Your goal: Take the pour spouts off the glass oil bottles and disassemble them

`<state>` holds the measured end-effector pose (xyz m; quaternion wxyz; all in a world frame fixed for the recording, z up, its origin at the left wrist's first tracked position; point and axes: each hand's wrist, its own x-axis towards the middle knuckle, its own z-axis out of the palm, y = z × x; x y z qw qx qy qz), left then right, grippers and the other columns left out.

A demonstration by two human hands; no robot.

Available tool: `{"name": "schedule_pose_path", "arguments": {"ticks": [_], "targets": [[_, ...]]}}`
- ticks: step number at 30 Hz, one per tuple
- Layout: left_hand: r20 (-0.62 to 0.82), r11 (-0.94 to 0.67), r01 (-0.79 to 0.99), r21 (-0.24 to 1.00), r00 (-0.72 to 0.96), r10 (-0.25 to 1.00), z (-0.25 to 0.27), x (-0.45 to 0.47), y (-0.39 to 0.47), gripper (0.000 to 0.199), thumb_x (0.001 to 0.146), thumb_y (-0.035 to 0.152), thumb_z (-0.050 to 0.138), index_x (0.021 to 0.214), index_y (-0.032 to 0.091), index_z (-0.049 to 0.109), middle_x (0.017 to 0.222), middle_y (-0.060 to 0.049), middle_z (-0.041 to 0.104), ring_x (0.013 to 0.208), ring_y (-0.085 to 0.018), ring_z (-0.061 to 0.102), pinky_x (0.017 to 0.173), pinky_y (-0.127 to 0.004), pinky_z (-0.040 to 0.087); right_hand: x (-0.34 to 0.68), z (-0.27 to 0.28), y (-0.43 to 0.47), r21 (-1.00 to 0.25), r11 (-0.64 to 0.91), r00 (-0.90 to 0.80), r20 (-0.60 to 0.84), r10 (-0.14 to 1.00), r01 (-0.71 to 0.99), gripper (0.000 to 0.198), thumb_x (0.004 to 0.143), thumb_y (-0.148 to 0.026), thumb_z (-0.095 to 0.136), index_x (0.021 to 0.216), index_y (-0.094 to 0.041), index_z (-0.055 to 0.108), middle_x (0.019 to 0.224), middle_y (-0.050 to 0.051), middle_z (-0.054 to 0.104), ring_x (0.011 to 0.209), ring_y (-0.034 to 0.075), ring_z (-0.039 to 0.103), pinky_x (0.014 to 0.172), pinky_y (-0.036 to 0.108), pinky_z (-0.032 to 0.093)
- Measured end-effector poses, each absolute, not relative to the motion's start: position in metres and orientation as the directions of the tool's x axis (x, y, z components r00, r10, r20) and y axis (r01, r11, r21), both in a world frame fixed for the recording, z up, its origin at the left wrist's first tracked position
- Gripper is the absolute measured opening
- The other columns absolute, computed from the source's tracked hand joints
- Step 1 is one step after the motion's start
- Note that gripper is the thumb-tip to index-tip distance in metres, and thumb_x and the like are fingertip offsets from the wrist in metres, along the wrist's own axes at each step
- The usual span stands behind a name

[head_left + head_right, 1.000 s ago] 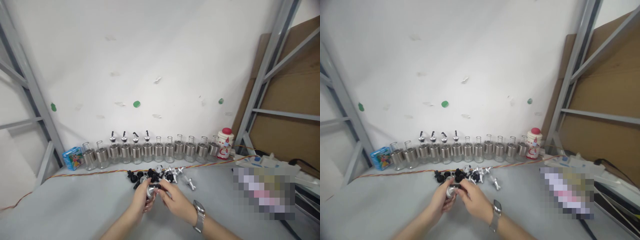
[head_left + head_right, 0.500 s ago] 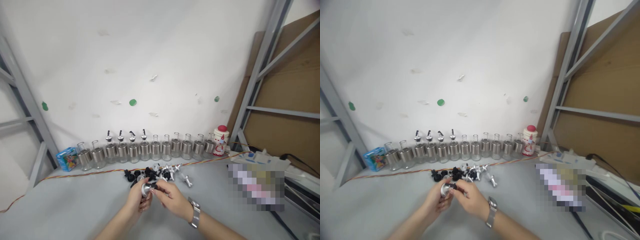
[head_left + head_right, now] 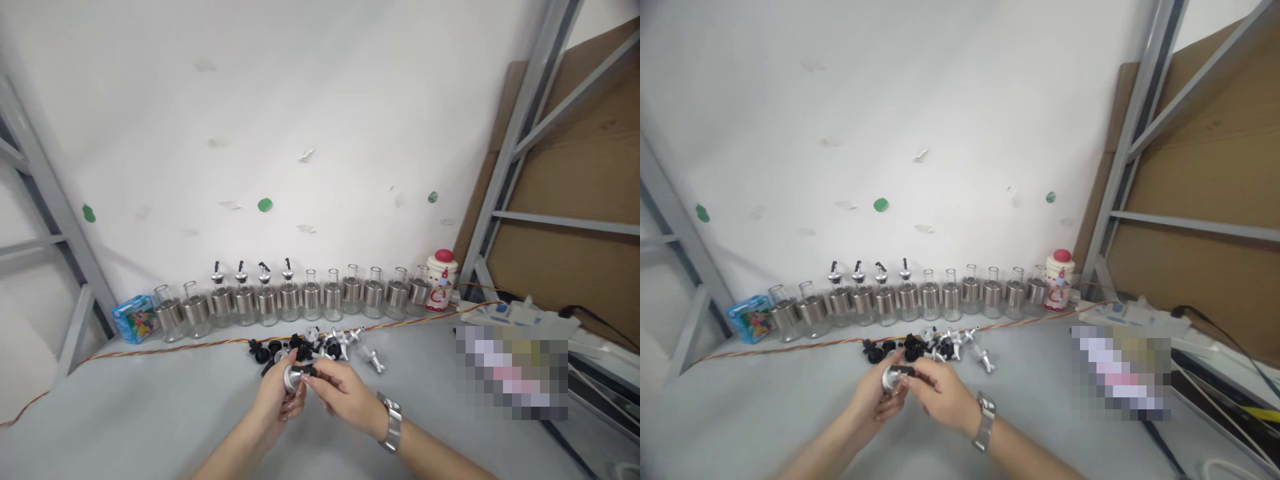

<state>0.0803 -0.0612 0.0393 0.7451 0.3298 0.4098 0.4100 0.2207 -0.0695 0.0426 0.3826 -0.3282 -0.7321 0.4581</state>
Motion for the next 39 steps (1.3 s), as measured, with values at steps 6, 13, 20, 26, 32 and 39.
{"name": "schedule_pose_path", "arguments": {"ticks": [6, 13, 20, 26, 32, 39], "targets": [[-0.475, 0.614, -0.271, 0.741, 0.434, 0.765, 0.045, 0.071, -0.060, 0.051, 0.081, 0.039, 0.029, 0.038, 0.014, 0.041, 0.028, 0.007, 0.020, 0.023, -0.001, 0.009, 0.027, -0.016, 0.002, 0.225, 0.046, -0.073, -0.900, 0.402, -0.531, 0.262, 0.806, 0.167, 0.033, 0.083, -0.045, 0.041, 0.065, -0.018, 0.045, 0.047, -0.007, 0.040, 0.041, 0.006, 0.039, 0.042, 0.018, 0.032], [-0.359, 0.407, -0.541, 0.736, 0.199, 0.912, 0.056, 0.033, -0.036, 0.037, 0.081, 0.022, 0.030, 0.046, 0.015, 0.037, 0.037, 0.008, 0.017, 0.029, -0.001, 0.013, 0.030, -0.013, 0.009, 0.247, 0.051, -0.051, -0.798, 0.482, -0.343, 0.366, 0.865, 0.363, 0.034, 0.088, -0.039, 0.033, 0.064, -0.018, 0.047, 0.053, -0.004, 0.047, 0.048, 0.009, 0.045, 0.051, 0.021, 0.038], [-0.364, 0.365, -0.475, 0.801, 0.098, 0.926, 0.043, 0.059, -0.042, 0.036, 0.078, 0.048, 0.040, 0.063, 0.016, 0.044, 0.042, 0.009, 0.029, 0.030, -0.001, 0.021, 0.033, -0.014, 0.012, 0.256, 0.018, -0.012, -0.475, 0.534, -0.276, 0.510, 0.815, 0.699, 0.027, 0.086, -0.023, 0.040, 0.106, -0.018, 0.056, 0.084, 0.006, 0.057, 0.075, 0.016, 0.053, 0.070, 0.029, 0.042], [-0.270, 0.260, -0.148, 0.954, -0.050, 0.962, 0.031, 0.075, -0.049, 0.050, 0.068, 0.068, 0.035, 0.061, 0.019, 0.044, 0.035, 0.010, 0.025, 0.027, -0.005, 0.021, 0.033, -0.020, 0.015, 0.242, 0.029, -0.034, -0.372, 0.585, -0.314, 0.577, 0.754, 0.721, 0.038, 0.086, -0.031, 0.039, 0.122, -0.019, 0.043, 0.084, 0.005, 0.058, 0.077, 0.017, 0.053, 0.073, 0.031, 0.041], [0.060, -0.044, 0.118, 0.992, -0.135, 0.989, 0.021, 0.084, -0.059, 0.042, 0.072, 0.060, 0.041, 0.066, 0.019, 0.050, 0.052, 0.001, 0.050, 0.053, -0.015, 0.048, 0.052, -0.024, 0.034, 0.219, 0.034, -0.057, -0.236, 0.674, -0.418, 0.630, 0.655, 0.700, 0.029, 0.087, -0.032, 0.038, 0.105, -0.017, 0.056, 0.085, 0.007, 0.061, 0.074, 0.017, 0.054, 0.072, 0.032, 0.038], [0.143, -0.116, 0.181, 0.977, -0.142, 0.980, 0.023, 0.087, -0.066, 0.037, 0.077, 0.052, 0.039, 0.076, 0.019, 0.055, 0.069, -0.004, 0.058, 0.072, -0.019, 0.053, 0.067, -0.025, 0.036, 0.218, 0.024, -0.053, -0.187, 0.659, -0.440, 0.609, 0.660, 0.728, 0.027, 0.088, -0.033, 0.037, 0.091, -0.016, 0.057, 0.080, 0.006, 0.061, 0.073, 0.018, 0.054, 0.070, 0.031, 0.035]]}}
